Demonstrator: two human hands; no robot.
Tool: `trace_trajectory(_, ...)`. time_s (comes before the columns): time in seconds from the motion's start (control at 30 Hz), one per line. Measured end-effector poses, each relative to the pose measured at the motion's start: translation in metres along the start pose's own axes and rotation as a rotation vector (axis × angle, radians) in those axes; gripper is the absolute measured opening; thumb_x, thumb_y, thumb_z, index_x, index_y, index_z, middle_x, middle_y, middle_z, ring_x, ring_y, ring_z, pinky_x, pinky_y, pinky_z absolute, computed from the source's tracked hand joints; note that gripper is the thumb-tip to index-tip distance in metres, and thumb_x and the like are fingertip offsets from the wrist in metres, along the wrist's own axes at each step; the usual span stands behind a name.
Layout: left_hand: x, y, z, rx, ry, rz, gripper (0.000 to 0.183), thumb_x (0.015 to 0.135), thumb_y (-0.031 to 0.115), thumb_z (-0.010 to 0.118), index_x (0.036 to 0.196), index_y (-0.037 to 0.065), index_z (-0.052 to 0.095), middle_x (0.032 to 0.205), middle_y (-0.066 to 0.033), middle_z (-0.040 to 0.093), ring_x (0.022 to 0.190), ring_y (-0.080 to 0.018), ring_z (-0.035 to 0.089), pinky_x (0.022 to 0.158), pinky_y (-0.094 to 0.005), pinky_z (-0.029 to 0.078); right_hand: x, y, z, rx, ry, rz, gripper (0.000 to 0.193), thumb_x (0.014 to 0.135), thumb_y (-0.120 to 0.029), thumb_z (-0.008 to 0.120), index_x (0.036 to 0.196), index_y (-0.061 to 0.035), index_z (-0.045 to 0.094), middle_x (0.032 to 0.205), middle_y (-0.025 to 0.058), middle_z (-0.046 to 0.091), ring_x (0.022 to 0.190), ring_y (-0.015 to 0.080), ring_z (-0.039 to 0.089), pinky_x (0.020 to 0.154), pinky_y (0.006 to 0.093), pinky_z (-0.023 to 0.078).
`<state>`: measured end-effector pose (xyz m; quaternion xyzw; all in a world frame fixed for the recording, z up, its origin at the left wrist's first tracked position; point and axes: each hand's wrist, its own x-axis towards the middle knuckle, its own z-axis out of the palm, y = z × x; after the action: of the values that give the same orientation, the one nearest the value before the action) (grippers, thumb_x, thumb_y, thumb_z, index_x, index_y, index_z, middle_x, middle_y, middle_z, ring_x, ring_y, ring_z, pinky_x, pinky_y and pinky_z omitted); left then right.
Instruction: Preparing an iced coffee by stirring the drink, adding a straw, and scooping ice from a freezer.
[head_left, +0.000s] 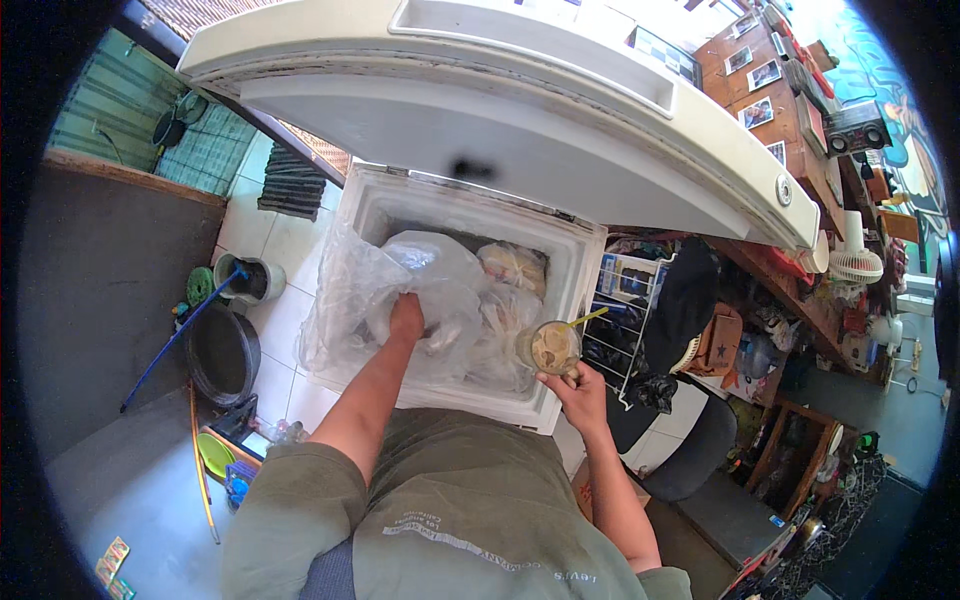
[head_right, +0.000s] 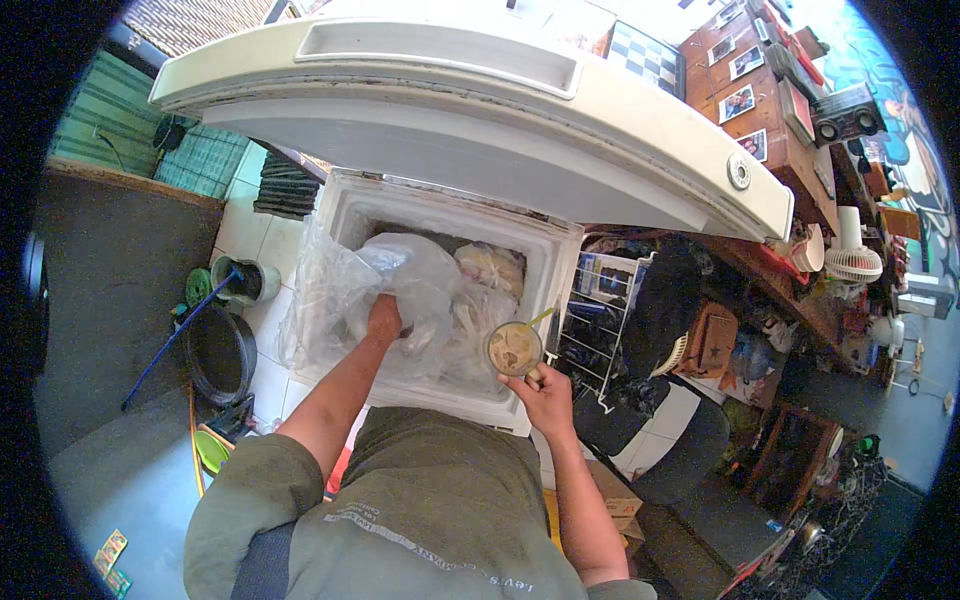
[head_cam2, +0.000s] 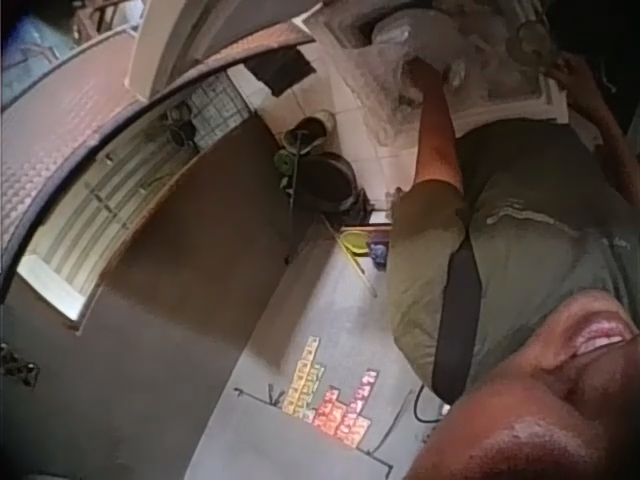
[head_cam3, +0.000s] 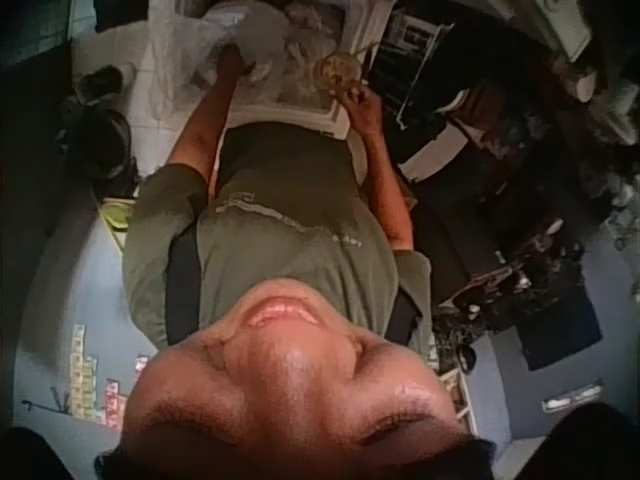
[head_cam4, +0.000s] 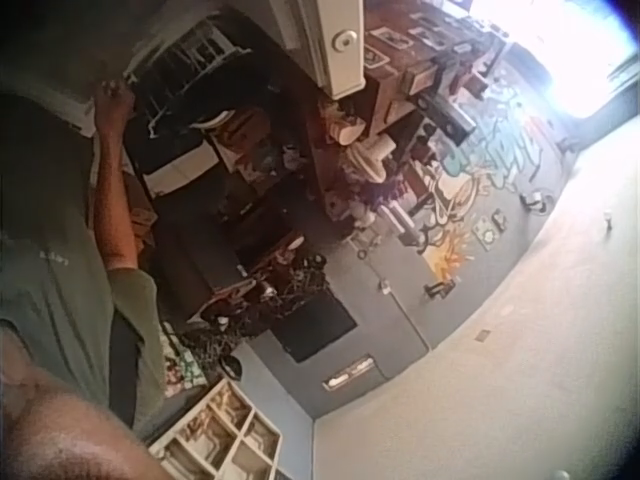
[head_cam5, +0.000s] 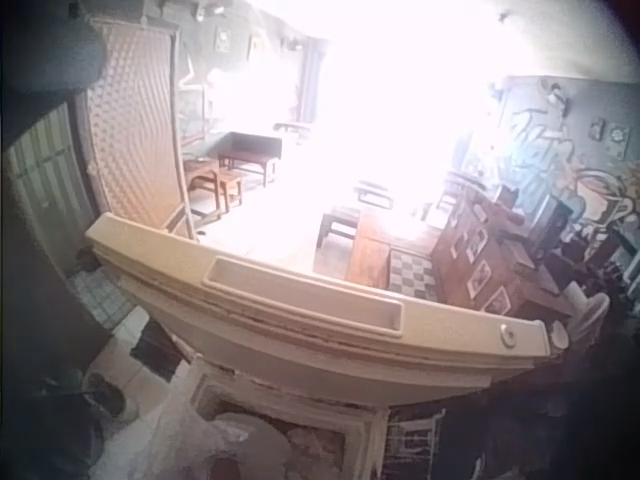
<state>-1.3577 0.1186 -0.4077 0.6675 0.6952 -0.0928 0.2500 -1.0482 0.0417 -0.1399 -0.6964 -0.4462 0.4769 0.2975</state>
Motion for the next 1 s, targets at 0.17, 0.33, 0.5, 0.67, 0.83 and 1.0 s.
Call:
trace_trajectory(0.17, -0.013, 0.059, -0.033, -0.177, -0.063, -0.230, 0.056, 0.082, 0.032, 0.065, 0.121, -0.006, 0.052, 0.128, -0.0222, 0.049, 0.118, -0.0339, 0.048, 0.098, -0.0403, 0.042, -0.006, 0.001, -0.007, 0.005, 0.021, -0.006, 0.041, 0.076, -0.013, 0.081, 0.062, -0.0043, 0.043, 0.058, -0.0083, 0.031, 0.057, 0.0049, 0.029, 0.050, 0.0228, 0.027)
trace_trajectory(0.33, -0.019, 0.051, -0.028, -0.063, -0.016, -0.231, 0.058, 0.080, 0.032, 0.069, 0.122, -0.005, 0.051, 0.124, -0.0223, 0.050, 0.115, -0.0347, 0.049, 0.096, -0.0392, 0.043, -0.003, -0.002, -0.001, 0.029, -0.022, -0.011, 0.037, 0.076, -0.012, 0.080, 0.064, -0.0041, 0.046, 0.060, -0.0091, 0.032, 0.058, 0.0045, 0.030, 0.051, 0.0226, 0.027)
trace_trajectory(0.5, -0.007, 0.040, -0.004, -0.269, -0.004, -0.234, 0.049, 0.081, 0.026, 0.069, 0.121, 0.002, 0.054, 0.121, -0.0212, 0.051, 0.111, -0.0347, 0.053, 0.095, -0.0410, 0.046, -0.004, -0.018, 0.000, 0.016, -0.036, 0.004, 0.032, 0.076, -0.013, 0.080, 0.067, -0.0025, 0.051, 0.061, -0.0087, 0.033, 0.059, 0.0049, 0.031, 0.052, 0.0221, 0.029)
trace_trajectory(0.67, -0.001, 0.024, 0.013, -0.209, 0.013, -0.033, 0.037, 0.081, 0.017, 0.066, 0.116, 0.007, 0.059, 0.118, -0.0201, 0.054, 0.106, -0.0351, 0.058, 0.092, -0.0425, 0.049, -0.004, -0.013, -0.002, -0.047, -0.051, 0.004, 0.027, 0.076, -0.015, 0.081, 0.072, -0.0005, 0.058, 0.060, -0.0082, 0.034, 0.059, 0.0052, 0.032, 0.052, 0.0221, 0.030)
trace_trajectory(0.83, -0.005, 0.021, 0.015, -0.255, 0.003, 0.117, 0.028, 0.080, 0.010, 0.063, 0.108, 0.008, 0.064, 0.111, -0.0217, 0.058, 0.102, -0.0362, 0.060, 0.090, -0.0412, 0.051, -0.004, -0.005, -0.003, -0.038, -0.026, -0.019, 0.027, 0.075, -0.017, 0.082, 0.075, -0.0011, 0.060, 0.058, -0.0070, 0.034, 0.057, 0.0054, 0.032, 0.051, 0.0229, 0.030)
trace_trajectory(1.0, 0.011, 0.025, 0.024, -0.282, -0.254, 0.139, 0.033, 0.076, 0.009, 0.064, 0.109, 0.008, 0.065, 0.115, -0.0225, 0.058, 0.106, -0.0362, 0.059, 0.090, -0.0423, 0.050, -0.003, -0.014, -0.011, -0.090, -0.053, 0.024, 0.026, 0.077, -0.019, 0.080, 0.096, -0.0050, 0.071, 0.059, -0.0079, 0.033, 0.057, 0.0048, 0.031, 0.052, 0.0227, 0.029)
